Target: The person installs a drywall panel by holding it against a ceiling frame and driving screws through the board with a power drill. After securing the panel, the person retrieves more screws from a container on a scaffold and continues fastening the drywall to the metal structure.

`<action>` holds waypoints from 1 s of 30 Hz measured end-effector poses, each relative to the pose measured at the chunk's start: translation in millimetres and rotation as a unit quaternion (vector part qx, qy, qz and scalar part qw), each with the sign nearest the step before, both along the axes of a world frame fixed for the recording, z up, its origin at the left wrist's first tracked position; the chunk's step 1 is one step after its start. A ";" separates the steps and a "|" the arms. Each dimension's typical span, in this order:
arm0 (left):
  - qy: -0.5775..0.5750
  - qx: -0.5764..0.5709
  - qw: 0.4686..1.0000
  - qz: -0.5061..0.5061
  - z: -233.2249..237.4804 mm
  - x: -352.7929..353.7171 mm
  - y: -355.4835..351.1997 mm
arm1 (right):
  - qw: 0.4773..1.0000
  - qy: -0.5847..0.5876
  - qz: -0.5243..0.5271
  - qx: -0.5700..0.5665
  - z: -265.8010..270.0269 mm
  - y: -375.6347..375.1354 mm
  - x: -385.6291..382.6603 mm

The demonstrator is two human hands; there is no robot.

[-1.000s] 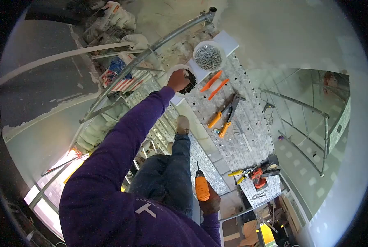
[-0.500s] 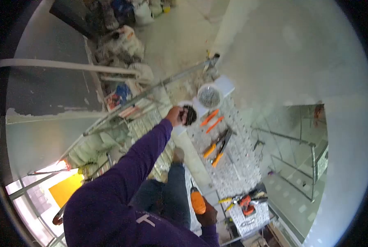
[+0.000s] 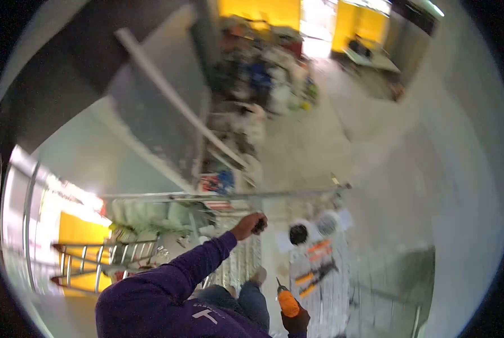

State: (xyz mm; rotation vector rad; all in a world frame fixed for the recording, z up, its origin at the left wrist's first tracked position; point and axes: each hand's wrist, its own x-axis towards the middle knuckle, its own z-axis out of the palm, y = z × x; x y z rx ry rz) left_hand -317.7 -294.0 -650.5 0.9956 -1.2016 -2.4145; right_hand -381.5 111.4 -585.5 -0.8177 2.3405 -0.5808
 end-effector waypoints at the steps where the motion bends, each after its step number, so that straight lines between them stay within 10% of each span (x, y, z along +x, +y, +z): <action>1: -0.002 0.007 1.000 0.014 11.7 30.9 -5.6 | 0.999 0.011 0.029 -0.012 -2.8 -9.4 -2.8; 10: -0.117 -0.204 0.965 0.115 81.5 343.5 48.9 | 0.937 -0.150 0.229 -0.219 33.5 -141.7 29.6; 11: -0.158 -0.359 0.915 0.095 75.5 376.0 71.7 | 0.929 -0.150 0.248 -0.231 43.2 -157.6 45.1; 12: -0.243 -0.637 0.725 0.100 79.1 398.3 96.2 | 0.920 -0.153 0.266 -0.243 52.8 -171.3 63.3; 16: -0.320 -0.408 0.833 0.195 12.2 510.3 188.6 | 0.881 -0.186 0.344 -0.264 82.7 -198.1 146.5; 20: -0.186 0.020 0.885 0.426 86.9 577.2 287.5 | 0.820 -0.235 0.455 -0.256 99.5 -209.4 243.7; 25: -0.002 -0.015 0.767 0.642 132.9 633.6 349.4 | 0.723 -0.291 0.583 -0.228 115.2 -206.6 345.1; 28: -0.384 -0.387 0.618 0.566 213.9 637.8 380.8 | 0.668 -0.314 0.640 -0.215 127.9 -206.4 385.9; 30: -0.302 -0.385 0.593 0.640 225.5 654.6 383.3 | 0.638 -0.329 0.664 -0.209 136.3 -210.7 405.0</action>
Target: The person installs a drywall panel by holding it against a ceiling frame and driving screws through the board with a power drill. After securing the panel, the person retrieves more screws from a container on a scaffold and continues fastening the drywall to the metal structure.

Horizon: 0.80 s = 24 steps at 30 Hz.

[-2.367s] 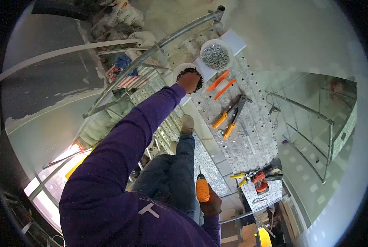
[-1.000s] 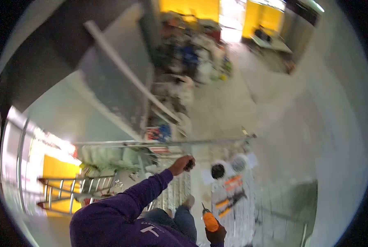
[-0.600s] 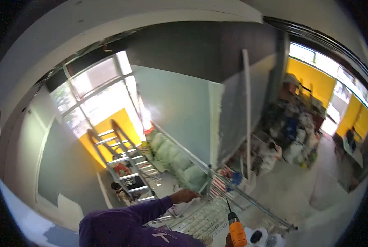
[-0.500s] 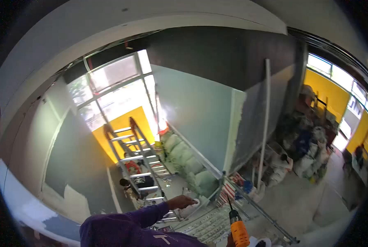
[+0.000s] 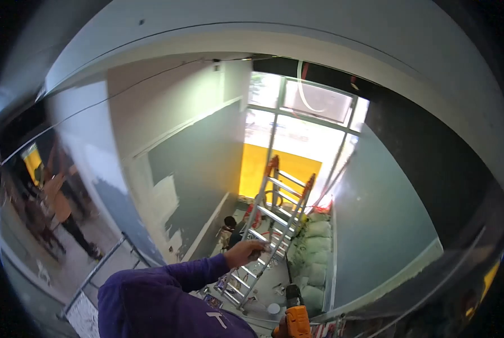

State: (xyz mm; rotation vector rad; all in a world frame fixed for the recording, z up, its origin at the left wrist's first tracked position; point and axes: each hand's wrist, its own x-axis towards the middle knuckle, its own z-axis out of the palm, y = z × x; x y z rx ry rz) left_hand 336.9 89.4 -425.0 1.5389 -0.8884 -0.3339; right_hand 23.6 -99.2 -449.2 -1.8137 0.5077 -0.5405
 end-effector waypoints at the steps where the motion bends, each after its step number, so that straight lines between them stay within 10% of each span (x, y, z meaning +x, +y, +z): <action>1: 0.123 -0.095 0.988 0.001 6.0 5.8 -1.0 | 1.000 -0.006 0.016 0.000 3.7 -2.2 9.1; 2: 0.407 -0.278 0.869 -0.038 17.8 7.6 -2.7 | 0.999 -0.012 0.033 0.001 6.4 -5.1 17.1; 18: 0.384 -0.521 0.717 0.261 122.7 -122.8 86.4 | 0.942 -0.074 0.326 0.013 49.3 19.5 79.2; 24: 0.298 -0.509 0.747 0.305 138.2 -133.6 131.6 | 0.902 -0.117 0.372 -0.183 46.7 49.0 100.2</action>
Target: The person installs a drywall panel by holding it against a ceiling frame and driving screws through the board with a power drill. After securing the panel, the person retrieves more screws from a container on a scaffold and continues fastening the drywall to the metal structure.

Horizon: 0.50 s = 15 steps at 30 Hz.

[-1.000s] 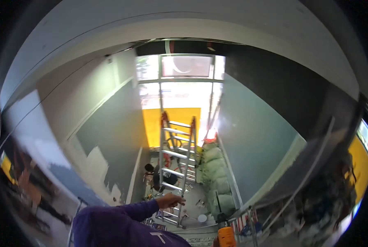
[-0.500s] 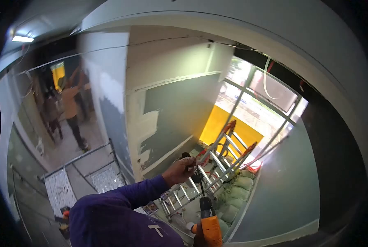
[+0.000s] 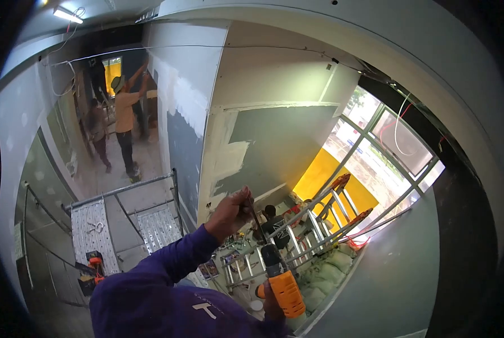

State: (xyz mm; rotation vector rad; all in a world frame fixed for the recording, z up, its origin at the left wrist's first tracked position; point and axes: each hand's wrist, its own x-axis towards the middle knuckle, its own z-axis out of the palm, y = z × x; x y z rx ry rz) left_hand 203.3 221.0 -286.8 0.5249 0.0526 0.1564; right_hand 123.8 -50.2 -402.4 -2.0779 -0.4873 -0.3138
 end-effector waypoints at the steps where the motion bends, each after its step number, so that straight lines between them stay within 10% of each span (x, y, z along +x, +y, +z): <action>1: -0.007 0.003 1.000 0.002 4.8 -0.2 8.7 | 1.000 0.001 -0.008 -0.010 -4.9 6.7 5.9; 8: -0.073 0.094 0.993 -0.005 51.8 34.4 101.3 | 0.993 -0.112 0.035 0.029 14.7 109.6 37.8; 15: -0.142 0.141 0.979 -0.046 129.1 75.4 185.1 | 0.945 -0.080 0.083 0.306 77.1 253.2 62.2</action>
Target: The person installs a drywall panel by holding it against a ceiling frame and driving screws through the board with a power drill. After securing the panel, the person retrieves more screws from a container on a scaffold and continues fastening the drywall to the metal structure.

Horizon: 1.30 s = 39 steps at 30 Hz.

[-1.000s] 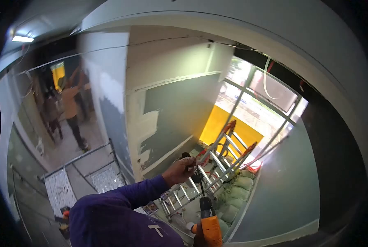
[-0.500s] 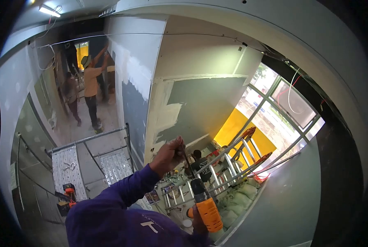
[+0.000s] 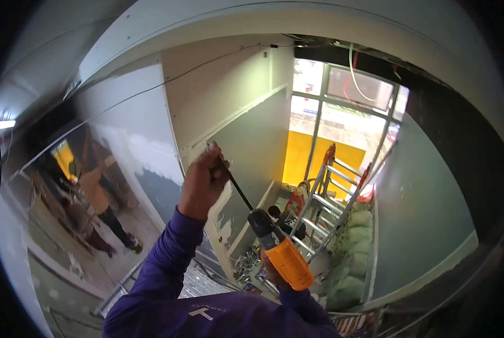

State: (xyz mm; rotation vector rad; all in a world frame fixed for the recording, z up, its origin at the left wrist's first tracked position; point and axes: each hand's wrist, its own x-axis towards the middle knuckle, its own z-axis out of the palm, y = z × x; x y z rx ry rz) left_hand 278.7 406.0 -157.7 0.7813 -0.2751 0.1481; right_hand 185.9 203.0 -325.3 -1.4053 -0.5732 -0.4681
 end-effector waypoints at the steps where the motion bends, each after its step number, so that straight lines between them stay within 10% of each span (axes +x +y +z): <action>1: -0.008 0.014 1.000 -0.006 11.8 1.7 9.0 | 1.000 -0.012 0.007 0.010 5.5 15.6 4.4; 5: -0.032 0.086 0.991 -0.092 49.3 13.3 36.1 | 0.932 -0.078 -0.218 -0.280 -72.1 31.0 45.6; 9: -0.088 0.126 0.979 -0.133 79.8 17.3 30.0 | 0.991 -0.017 -0.130 0.026 -70.2 74.1 57.4; 14: -0.249 0.270 0.929 -0.047 130.3 2.9 3.4 | 0.942 -0.218 -0.179 0.181 -3.0 94.8 82.3; 21: -0.520 0.370 0.573 0.515 176.8 -14.0 25.5 | 0.930 -0.184 -0.119 0.296 34.1 77.1 108.8; 23: -0.592 0.322 0.490 0.552 195.9 5.3 44.9 | 0.912 -0.264 -0.238 0.204 47.7 75.4 111.7; 27: -0.660 0.368 0.312 0.576 226.8 17.6 52.7 | 0.938 -0.156 -0.043 0.308 -14.4 53.6 168.0; 29: -0.665 0.347 0.301 0.589 231.2 24.1 47.0 | 0.930 -0.206 -0.262 0.154 -16.2 52.2 175.2; 34: -0.658 0.331 0.260 0.624 231.3 29.4 47.3 | 0.958 -0.134 -0.109 0.229 37.8 54.3 136.5; 37: -0.651 0.341 0.241 0.634 231.8 29.2 49.9 | 0.908 -0.226 -0.354 0.012 52.5 57.1 133.8; 39: -0.659 0.335 0.238 0.630 233.6 29.9 48.9 | 0.966 -0.181 -0.112 0.146 22.2 53.4 158.3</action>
